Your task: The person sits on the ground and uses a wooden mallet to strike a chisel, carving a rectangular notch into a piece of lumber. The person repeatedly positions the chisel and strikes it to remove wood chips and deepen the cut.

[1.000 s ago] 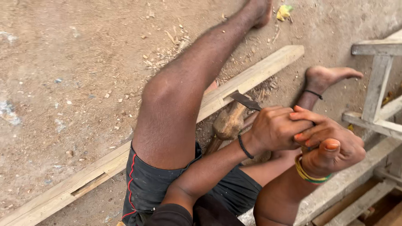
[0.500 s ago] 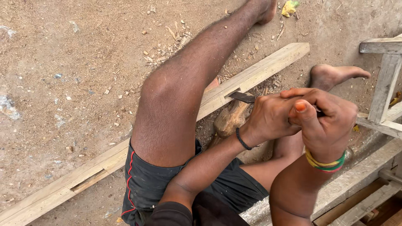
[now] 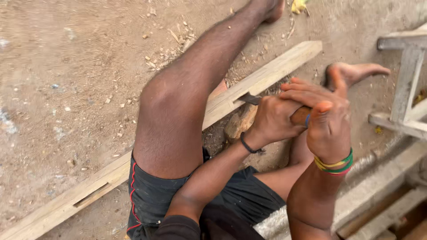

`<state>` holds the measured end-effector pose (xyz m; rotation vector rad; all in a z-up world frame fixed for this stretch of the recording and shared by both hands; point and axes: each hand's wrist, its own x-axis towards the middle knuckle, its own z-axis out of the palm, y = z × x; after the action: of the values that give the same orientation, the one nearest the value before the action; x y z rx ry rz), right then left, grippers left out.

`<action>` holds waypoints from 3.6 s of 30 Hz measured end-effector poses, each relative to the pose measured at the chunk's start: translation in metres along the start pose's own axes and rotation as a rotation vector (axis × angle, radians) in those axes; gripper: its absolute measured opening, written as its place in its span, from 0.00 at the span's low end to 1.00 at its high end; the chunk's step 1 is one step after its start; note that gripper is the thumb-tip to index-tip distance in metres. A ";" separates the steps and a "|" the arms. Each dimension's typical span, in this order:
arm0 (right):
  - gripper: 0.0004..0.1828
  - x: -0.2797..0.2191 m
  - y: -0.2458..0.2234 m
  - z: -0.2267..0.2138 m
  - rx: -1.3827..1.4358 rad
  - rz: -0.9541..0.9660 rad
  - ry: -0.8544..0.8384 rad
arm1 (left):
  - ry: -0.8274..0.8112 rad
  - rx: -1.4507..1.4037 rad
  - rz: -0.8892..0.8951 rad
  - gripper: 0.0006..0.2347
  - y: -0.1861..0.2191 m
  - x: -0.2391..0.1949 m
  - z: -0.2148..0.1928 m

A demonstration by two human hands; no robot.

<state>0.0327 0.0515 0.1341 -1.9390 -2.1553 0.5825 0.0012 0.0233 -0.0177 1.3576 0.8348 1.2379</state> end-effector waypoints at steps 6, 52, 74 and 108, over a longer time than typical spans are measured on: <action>0.43 -0.010 -0.030 -0.071 -0.126 -0.110 -0.044 | -0.052 -0.099 0.083 0.11 0.022 0.006 -0.009; 0.34 0.010 0.017 0.014 -0.189 0.015 -0.159 | -0.035 -0.112 0.021 0.11 -0.001 -0.006 -0.007; 0.33 -0.020 0.048 0.068 0.014 0.014 0.205 | 0.086 0.070 0.131 0.08 -0.075 -0.022 0.015; 0.29 -0.072 0.029 0.013 0.207 -0.030 0.639 | -0.060 -0.173 0.283 0.09 0.025 -0.007 0.028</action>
<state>0.0633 -0.0197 0.1197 -1.6768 -1.6466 0.1351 0.0231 0.0050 0.0084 1.3966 0.4916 1.4439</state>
